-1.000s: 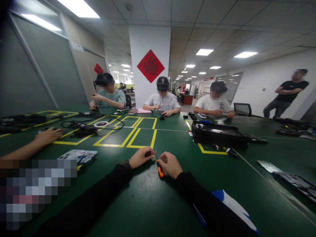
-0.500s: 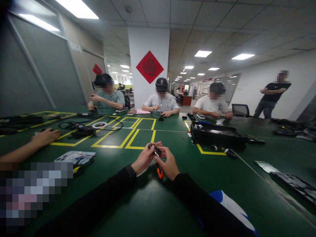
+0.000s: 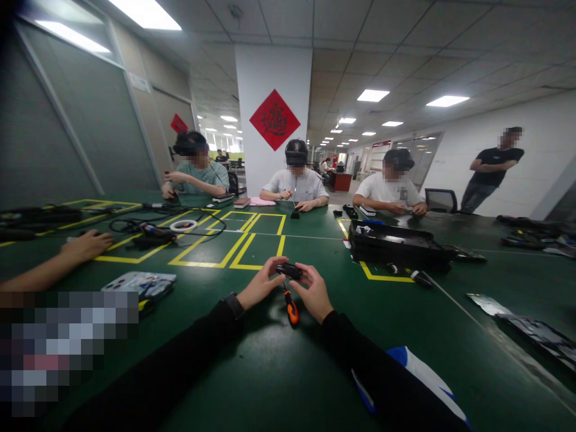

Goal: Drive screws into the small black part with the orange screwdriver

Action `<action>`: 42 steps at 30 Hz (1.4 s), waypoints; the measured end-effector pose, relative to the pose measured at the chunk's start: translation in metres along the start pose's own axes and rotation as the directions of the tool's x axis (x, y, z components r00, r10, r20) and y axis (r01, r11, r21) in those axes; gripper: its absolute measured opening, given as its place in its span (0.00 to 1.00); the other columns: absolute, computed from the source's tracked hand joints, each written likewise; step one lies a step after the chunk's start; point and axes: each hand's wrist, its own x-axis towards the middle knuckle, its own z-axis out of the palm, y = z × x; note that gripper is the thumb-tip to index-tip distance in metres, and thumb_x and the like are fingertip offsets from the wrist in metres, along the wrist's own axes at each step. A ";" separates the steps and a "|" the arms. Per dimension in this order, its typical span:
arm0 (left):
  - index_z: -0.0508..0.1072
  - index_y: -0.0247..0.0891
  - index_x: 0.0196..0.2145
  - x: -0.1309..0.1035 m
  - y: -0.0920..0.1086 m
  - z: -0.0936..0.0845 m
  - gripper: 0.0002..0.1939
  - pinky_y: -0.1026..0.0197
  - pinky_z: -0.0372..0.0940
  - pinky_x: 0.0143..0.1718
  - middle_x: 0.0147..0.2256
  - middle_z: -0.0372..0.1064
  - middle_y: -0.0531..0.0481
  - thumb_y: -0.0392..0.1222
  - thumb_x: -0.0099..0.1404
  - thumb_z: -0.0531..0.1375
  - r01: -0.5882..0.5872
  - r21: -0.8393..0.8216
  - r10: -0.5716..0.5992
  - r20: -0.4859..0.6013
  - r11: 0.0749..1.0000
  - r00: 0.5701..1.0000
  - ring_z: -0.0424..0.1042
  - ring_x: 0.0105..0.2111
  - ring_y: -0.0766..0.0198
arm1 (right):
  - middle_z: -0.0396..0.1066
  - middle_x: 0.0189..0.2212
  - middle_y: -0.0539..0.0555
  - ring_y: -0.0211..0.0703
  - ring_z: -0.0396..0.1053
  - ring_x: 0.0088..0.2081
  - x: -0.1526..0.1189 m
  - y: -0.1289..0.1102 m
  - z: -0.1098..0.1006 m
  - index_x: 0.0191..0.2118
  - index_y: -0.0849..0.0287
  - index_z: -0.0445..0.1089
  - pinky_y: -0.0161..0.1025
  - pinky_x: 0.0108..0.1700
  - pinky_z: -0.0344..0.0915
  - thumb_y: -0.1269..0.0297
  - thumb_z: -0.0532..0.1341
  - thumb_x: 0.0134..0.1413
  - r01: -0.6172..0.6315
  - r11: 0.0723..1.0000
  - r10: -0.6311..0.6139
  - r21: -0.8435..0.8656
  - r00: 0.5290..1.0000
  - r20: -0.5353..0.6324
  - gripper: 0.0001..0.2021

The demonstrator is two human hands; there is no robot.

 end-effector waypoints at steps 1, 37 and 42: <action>0.60 0.36 0.46 0.000 -0.006 -0.005 0.23 0.58 0.55 0.48 0.46 0.61 0.44 0.45 0.54 0.58 0.006 0.077 -0.007 0.005 0.997 1.000 0.61 0.45 0.62 | 0.63 0.46 0.57 0.43 0.63 0.46 0.001 0.003 -0.002 0.48 0.58 0.60 0.44 0.48 0.62 0.66 0.60 0.43 0.004 0.999 -0.005 -0.036 1.000 -0.023 0.22; 0.71 0.36 0.30 -0.004 -0.028 -0.014 0.15 0.67 0.55 0.27 0.29 0.62 0.50 0.51 0.54 0.56 -0.039 0.580 -0.149 0.272 0.814 0.951 0.60 0.28 0.68 | 0.64 0.43 0.56 0.46 0.62 0.44 -0.008 0.028 -0.193 0.47 0.57 0.61 0.43 0.47 0.58 0.62 0.57 0.46 -0.010 0.539 0.140 -0.843 0.987 0.078 0.19; 0.70 0.35 0.29 -0.005 -0.024 -0.012 0.14 0.66 0.55 0.28 0.29 0.62 0.50 0.50 0.56 0.54 -0.084 0.601 -0.134 0.309 0.795 0.942 0.60 0.28 0.68 | 0.66 0.40 0.58 0.51 0.63 0.41 -0.044 0.046 -0.292 0.44 0.59 0.64 0.46 0.42 0.59 0.54 0.53 0.46 -0.189 0.254 -0.007 -0.948 0.980 -0.197 0.21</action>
